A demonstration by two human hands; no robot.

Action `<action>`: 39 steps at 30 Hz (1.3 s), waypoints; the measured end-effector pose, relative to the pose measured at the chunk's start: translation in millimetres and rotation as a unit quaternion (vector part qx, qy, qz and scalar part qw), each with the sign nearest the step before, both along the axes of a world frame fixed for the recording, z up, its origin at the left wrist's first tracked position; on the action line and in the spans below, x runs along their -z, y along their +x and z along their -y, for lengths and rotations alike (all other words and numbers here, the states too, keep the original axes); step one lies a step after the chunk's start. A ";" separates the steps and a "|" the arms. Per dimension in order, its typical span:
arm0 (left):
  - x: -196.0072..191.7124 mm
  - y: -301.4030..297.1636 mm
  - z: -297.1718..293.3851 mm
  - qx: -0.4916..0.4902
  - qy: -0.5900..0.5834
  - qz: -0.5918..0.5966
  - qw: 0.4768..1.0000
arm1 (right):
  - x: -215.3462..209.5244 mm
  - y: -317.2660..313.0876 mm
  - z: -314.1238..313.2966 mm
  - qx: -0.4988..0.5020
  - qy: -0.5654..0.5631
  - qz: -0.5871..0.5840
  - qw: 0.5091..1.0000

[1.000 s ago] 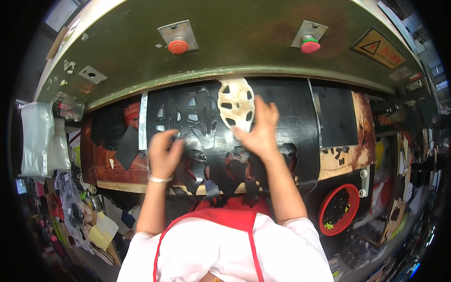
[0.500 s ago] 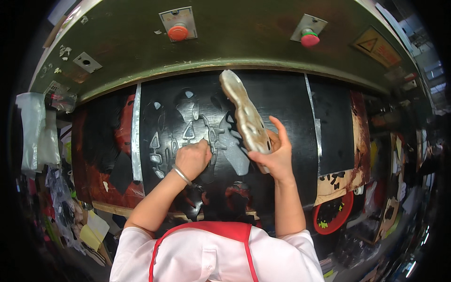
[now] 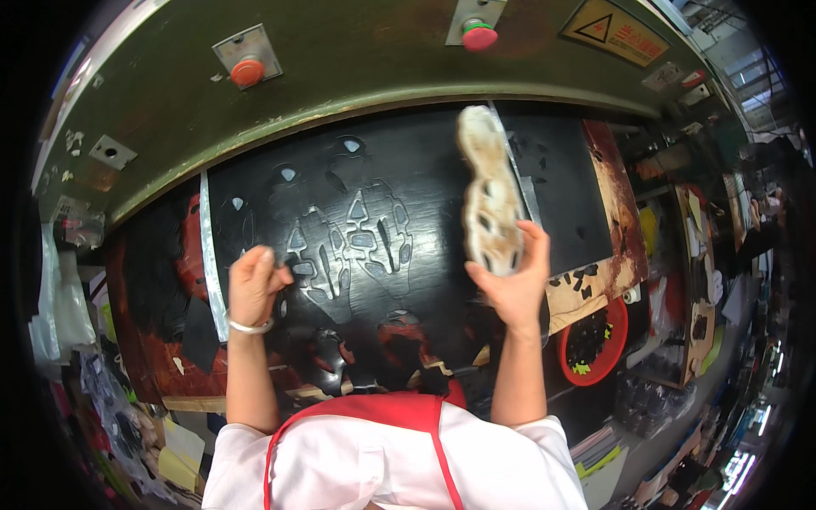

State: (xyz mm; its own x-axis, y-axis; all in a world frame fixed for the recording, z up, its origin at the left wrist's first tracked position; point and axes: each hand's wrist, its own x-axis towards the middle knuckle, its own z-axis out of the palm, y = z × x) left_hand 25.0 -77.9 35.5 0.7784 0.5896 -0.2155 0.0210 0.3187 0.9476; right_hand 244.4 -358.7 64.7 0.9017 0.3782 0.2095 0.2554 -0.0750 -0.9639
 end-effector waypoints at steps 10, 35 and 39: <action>16.3 -136.1 -42.1 -0.331 0.197 -0.208 0.899 | 62.0 19.3 -87.6 0.065 -0.262 0.187 0.945; 65.6 -15.8 -125.9 -0.218 0.536 -0.382 0.721 | 14.3 187.0 -169.4 0.193 -0.211 0.334 0.898; 80.8 -27.5 -125.6 -0.226 0.528 -0.372 0.730 | 51.5 182.4 -94.2 0.200 -0.320 -0.036 0.925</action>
